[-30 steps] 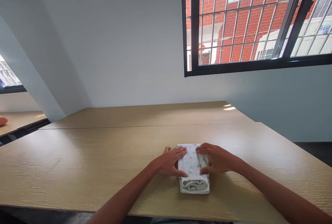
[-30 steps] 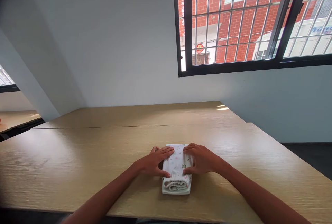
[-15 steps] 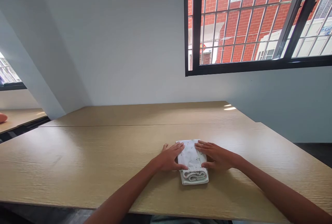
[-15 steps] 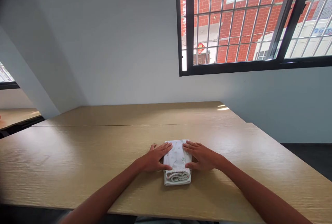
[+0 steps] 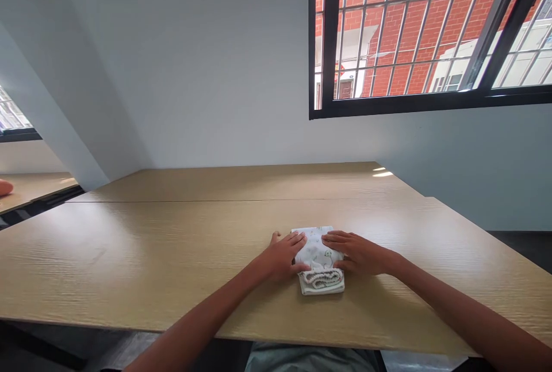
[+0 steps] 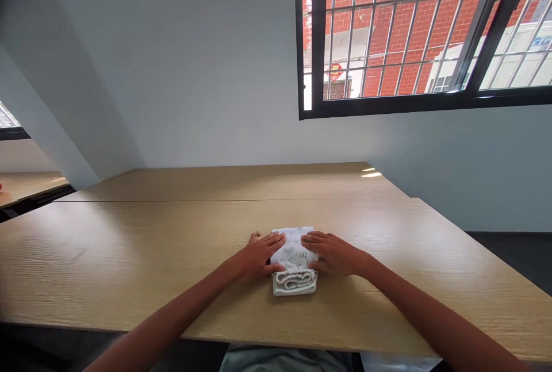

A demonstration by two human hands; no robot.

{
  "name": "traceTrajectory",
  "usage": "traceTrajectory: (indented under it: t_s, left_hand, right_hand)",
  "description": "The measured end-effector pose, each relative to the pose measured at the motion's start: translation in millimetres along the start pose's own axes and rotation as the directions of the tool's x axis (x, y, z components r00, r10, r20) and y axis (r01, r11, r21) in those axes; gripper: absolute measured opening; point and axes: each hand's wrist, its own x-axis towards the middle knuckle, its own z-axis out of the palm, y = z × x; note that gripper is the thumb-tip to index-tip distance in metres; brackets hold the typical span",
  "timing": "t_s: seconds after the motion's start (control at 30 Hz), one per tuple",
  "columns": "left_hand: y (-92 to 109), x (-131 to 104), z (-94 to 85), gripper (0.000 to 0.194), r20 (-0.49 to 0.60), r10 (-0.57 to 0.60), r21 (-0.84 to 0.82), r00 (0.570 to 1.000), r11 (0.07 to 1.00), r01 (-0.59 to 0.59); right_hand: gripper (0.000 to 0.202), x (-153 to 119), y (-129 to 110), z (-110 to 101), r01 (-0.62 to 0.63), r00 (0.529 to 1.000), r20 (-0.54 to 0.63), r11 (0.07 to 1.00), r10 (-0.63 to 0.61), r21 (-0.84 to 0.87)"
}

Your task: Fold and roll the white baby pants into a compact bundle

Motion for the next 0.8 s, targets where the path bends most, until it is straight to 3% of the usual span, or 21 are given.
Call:
traceTrajectory:
  t_s: [0.2, 0.3, 0.33, 0.4, 0.47, 0.53, 0.57, 0.6, 0.63, 0.7, 0.77, 0.8]
  left_hand:
    - [5, 3, -6.2, 0.030, -0.130, 0.063, -0.039, 0.990, 0.997, -0.068]
    - [5, 1, -19.1, 0.031, -0.089, 0.045, -0.355, 0.995, 0.932, -0.074]
    - [4, 0, -23.1, 0.033, -0.062, 0.039, -0.517, 0.997, 0.853, -0.066]
    - [5, -1, -29.1, 0.038, -0.023, 0.029, -0.796, 0.999, 0.604, -0.036]
    - [7, -2, -31.7, 0.043, -0.012, 0.006, -0.935, 1.000, 0.356, -0.013]
    - [7, -3, -31.4, 0.042, -0.001, -0.043, -0.969, 0.999, 0.248, 0.010]
    - [7, -3, -30.6, 0.041, 0.012, -0.079, -0.963, 0.997, 0.267, 0.033]
    - [6, -4, -29.5, 0.039, 0.012, -0.128, -0.937, 0.992, 0.344, 0.055]
    - [4, -4, -28.3, 0.038, -0.022, -0.193, -0.879, 0.981, 0.471, 0.073]
    - [-1, -5, -26.4, 0.033, -0.188, -0.304, -0.656, 0.934, 0.746, 0.111]
    - [-6, -6, -26.5, 0.027, -0.342, -0.290, -0.445, 0.894, 0.888, 0.118]
    - [-7, -6, -27.4, 0.026, -0.361, -0.243, -0.396, 0.900, 0.914, 0.087]
  right_hand:
    - [0.035, 2, -18, -11, -0.033, 0.997, -0.064, 0.996, 0.039, 0.082]
    - [0.030, 0, -25, -24, -0.047, 0.996, -0.060, 0.969, 0.063, 0.242]
    - [0.030, 0, -26, -28, -0.053, 0.995, -0.062, 0.941, 0.078, 0.334]
    - [0.031, 0, -27, -35, -0.054, 0.989, -0.084, 0.835, 0.118, 0.547]
    - [0.034, 1, -26, -38, -0.037, 0.981, -0.106, 0.688, 0.164, 0.725]
    - [0.039, 2, -23, -34, -0.052, 0.975, -0.084, 0.580, 0.205, 0.813]
    - [0.040, 3, -20, -30, -0.083, 0.971, -0.062, 0.570, 0.231, 0.817]
    - [0.040, 3, -16, -25, -0.123, 0.960, -0.058, 0.602, 0.272, 0.789]
    - [0.040, 3, -11, -20, -0.165, 0.942, -0.088, 0.673, 0.325, 0.721]
    - [0.035, 3, -1, -9, -0.246, 0.885, -0.244, 0.845, 0.395, 0.475]
    - [0.028, 2, 8, -2, -0.298, 0.848, -0.385, 0.928, 0.364, 0.221]
    - [0.025, 2, 11, 0, -0.300, 0.851, -0.407, 0.943, 0.333, 0.146]
